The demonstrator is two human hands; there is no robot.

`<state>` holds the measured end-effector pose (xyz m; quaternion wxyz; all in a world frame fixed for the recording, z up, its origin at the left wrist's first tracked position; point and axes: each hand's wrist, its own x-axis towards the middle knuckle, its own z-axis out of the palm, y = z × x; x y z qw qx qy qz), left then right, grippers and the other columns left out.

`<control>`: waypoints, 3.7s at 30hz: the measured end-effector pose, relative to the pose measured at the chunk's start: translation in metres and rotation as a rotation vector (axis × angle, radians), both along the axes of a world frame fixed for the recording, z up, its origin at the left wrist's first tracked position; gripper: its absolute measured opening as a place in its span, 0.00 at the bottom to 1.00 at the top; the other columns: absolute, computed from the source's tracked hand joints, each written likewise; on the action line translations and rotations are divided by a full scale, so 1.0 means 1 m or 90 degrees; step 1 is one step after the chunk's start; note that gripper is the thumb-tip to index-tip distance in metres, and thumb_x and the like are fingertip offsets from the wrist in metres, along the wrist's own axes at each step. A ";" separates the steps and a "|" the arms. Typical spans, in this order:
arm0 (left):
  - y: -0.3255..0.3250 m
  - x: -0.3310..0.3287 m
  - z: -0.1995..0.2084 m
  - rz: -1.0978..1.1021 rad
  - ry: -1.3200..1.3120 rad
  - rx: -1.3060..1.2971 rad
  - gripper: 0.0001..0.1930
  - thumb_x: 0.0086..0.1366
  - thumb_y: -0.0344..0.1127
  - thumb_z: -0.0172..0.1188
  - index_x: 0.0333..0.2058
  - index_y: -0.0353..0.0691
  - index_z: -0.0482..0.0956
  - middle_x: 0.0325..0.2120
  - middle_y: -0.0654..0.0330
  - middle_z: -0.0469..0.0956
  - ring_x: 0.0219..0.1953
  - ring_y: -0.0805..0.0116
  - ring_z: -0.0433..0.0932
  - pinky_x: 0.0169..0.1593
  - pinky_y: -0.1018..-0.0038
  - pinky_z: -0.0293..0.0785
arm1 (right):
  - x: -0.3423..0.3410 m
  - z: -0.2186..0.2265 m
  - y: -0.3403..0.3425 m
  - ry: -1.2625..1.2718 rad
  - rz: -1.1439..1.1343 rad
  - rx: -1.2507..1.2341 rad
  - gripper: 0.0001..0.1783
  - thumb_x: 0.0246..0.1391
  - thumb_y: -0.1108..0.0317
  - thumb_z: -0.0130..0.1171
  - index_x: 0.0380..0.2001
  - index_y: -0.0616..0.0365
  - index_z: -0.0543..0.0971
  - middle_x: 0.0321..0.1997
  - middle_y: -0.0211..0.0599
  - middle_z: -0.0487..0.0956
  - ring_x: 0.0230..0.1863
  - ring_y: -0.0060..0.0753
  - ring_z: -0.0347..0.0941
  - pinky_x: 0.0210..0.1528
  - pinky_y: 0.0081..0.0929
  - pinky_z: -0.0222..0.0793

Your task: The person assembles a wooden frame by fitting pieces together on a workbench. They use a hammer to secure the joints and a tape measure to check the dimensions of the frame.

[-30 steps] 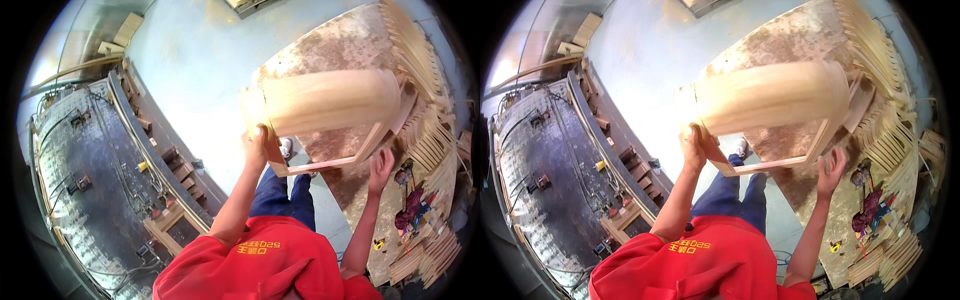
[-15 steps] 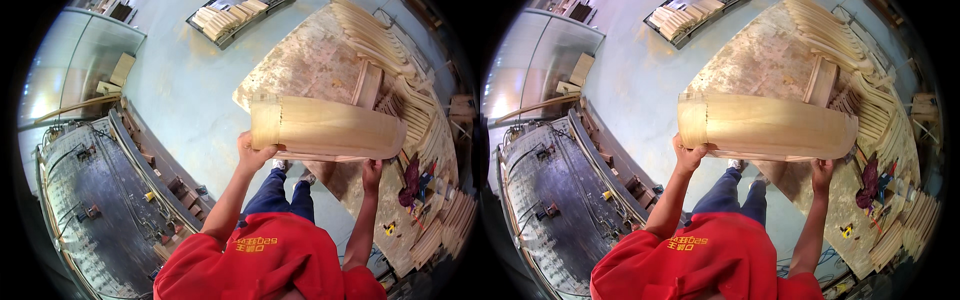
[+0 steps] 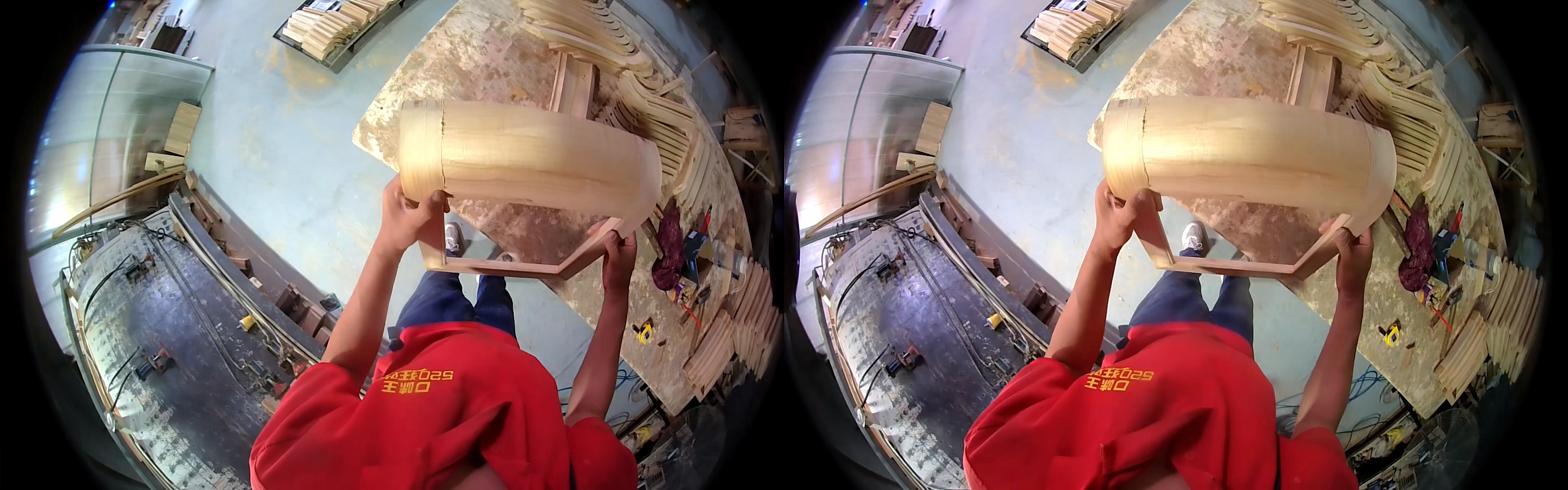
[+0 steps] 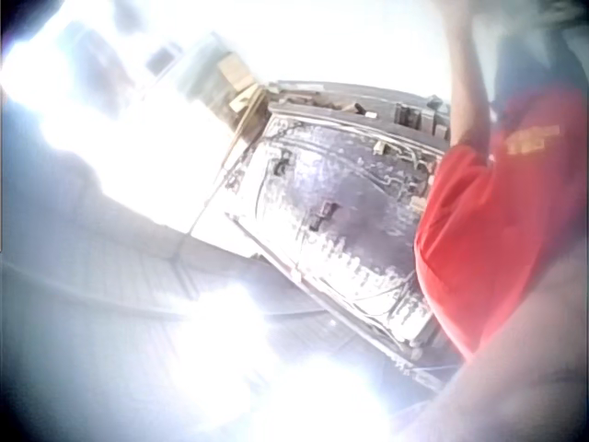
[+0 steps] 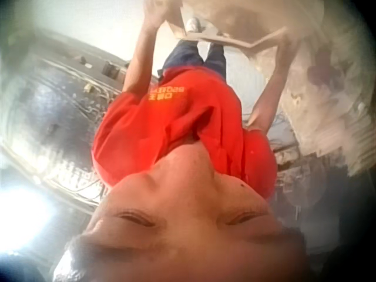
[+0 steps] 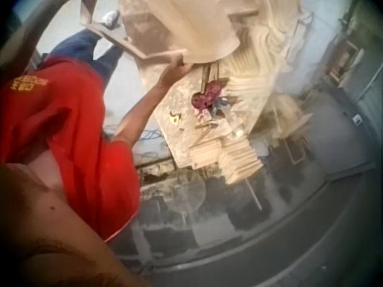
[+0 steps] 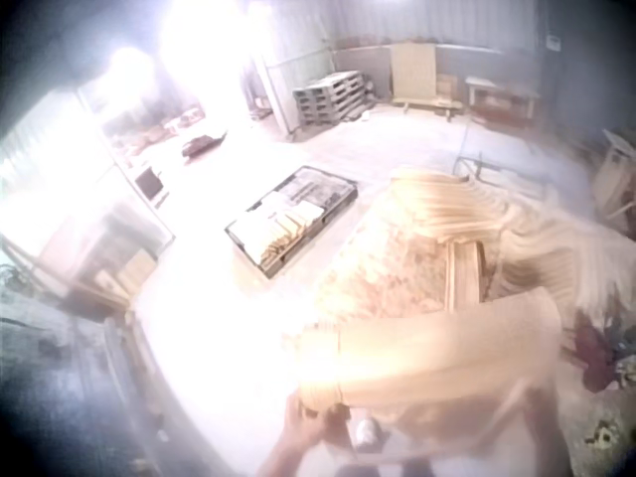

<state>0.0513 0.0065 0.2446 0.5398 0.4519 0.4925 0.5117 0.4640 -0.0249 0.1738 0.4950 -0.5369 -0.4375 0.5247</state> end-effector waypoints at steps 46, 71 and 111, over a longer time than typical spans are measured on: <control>0.050 -0.115 -0.001 0.193 -0.314 -0.079 0.22 0.59 0.39 0.46 0.49 0.32 0.72 0.35 0.52 0.75 0.33 0.60 0.74 0.41 0.65 0.72 | -0.144 0.162 0.176 0.069 0.219 -0.125 0.19 0.63 0.57 0.62 0.48 0.60 0.75 0.28 0.38 0.79 0.24 0.30 0.76 0.28 0.29 0.73; 0.041 -0.121 -0.004 -0.014 -0.163 -0.141 0.21 0.69 0.46 0.56 0.50 0.34 0.71 0.36 0.56 0.76 0.36 0.64 0.78 0.45 0.65 0.76 | -0.145 0.144 0.155 0.155 0.162 -0.086 0.17 0.64 0.56 0.60 0.44 0.60 0.78 0.28 0.36 0.80 0.25 0.29 0.77 0.27 0.27 0.73; 0.027 -0.066 -0.007 -0.064 -0.217 -0.198 0.31 0.71 0.59 0.44 0.57 0.36 0.70 0.37 0.52 0.80 0.34 0.63 0.82 0.38 0.66 0.81 | -0.043 0.042 0.164 0.233 0.074 -0.221 0.18 0.70 0.58 0.53 0.55 0.59 0.69 0.34 0.32 0.72 0.30 0.21 0.67 0.32 0.17 0.66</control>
